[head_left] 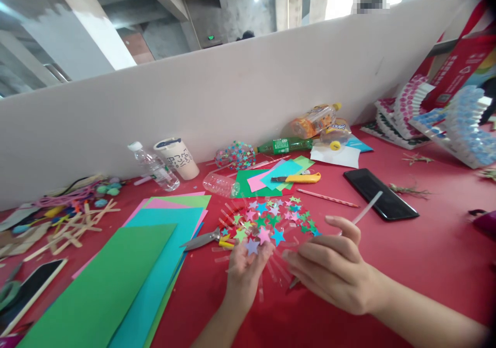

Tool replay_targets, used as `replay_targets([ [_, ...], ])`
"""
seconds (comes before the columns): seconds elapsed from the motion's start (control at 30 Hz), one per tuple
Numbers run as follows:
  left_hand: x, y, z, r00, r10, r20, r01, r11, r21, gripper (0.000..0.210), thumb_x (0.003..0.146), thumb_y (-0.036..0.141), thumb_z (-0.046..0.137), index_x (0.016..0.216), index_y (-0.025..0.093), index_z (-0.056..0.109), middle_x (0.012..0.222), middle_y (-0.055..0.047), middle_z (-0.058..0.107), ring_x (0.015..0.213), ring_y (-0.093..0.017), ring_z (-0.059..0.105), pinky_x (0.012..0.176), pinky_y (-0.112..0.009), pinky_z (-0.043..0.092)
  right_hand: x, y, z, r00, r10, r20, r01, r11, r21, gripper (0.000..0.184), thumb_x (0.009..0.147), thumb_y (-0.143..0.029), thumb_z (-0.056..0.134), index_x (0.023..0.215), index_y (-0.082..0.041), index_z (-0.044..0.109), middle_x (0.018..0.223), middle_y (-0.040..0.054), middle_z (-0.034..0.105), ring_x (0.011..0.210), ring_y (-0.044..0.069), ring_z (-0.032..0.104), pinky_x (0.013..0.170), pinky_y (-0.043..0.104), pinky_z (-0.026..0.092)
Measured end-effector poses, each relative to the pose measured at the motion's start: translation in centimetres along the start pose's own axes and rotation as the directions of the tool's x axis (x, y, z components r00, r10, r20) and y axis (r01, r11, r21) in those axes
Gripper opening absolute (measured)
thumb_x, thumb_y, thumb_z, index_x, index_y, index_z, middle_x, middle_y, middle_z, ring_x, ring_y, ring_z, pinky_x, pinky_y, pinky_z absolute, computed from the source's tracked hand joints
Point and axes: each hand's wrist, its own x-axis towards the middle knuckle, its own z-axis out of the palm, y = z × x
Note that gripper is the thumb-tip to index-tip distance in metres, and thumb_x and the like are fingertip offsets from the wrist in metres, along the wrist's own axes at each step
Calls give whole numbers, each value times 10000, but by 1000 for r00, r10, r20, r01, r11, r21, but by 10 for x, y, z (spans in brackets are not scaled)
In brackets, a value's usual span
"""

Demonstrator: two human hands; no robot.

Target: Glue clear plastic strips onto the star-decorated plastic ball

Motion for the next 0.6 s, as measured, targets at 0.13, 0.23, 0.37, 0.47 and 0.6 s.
replay_targets([
  [0.13,2,-2,-2,999,20,30,-19,1000,-6,427,674,319,787,958,204,489,860,-52,765,852,-215,724,803,-305,542,-1,-1,1,997,76,-28,-76,997,16,223,779,-175,722,997,-179,676,819,-5,664,836,147,521,1093,448,282],
  [0.23,4,-4,-4,1000,24,17,-24,1000,1,448,666,330,789,976,202,493,869,-66,765,865,-234,723,825,-332,535,-3,0,1,994,94,-53,-93,996,8,245,768,-164,722,1005,-205,677,837,0,646,834,156,521,1061,479,324],
  [0.37,4,-3,-5,1000,-6,0,6,999,40,475,614,366,810,952,172,538,898,-125,761,901,-284,712,883,-401,507,-4,1,0,996,17,-84,-18,1000,-14,209,733,-98,726,892,-231,700,868,-7,616,831,149,520,1059,487,332],
  [0.47,3,-1,-6,999,-33,5,33,998,50,458,607,379,809,928,156,571,942,-156,755,943,-297,700,935,-423,479,-1,1,-2,997,24,-77,-23,1000,10,164,746,-101,706,857,-222,698,863,-4,614,829,150,525,1070,477,318],
  [0.6,2,0,-6,999,-40,-5,40,998,51,449,593,372,820,906,158,579,949,-160,753,944,-300,699,926,-424,489,3,-1,-5,994,87,-59,-86,996,31,135,775,-133,688,895,-196,691,816,5,623,819,157,521,1056,471,322],
])
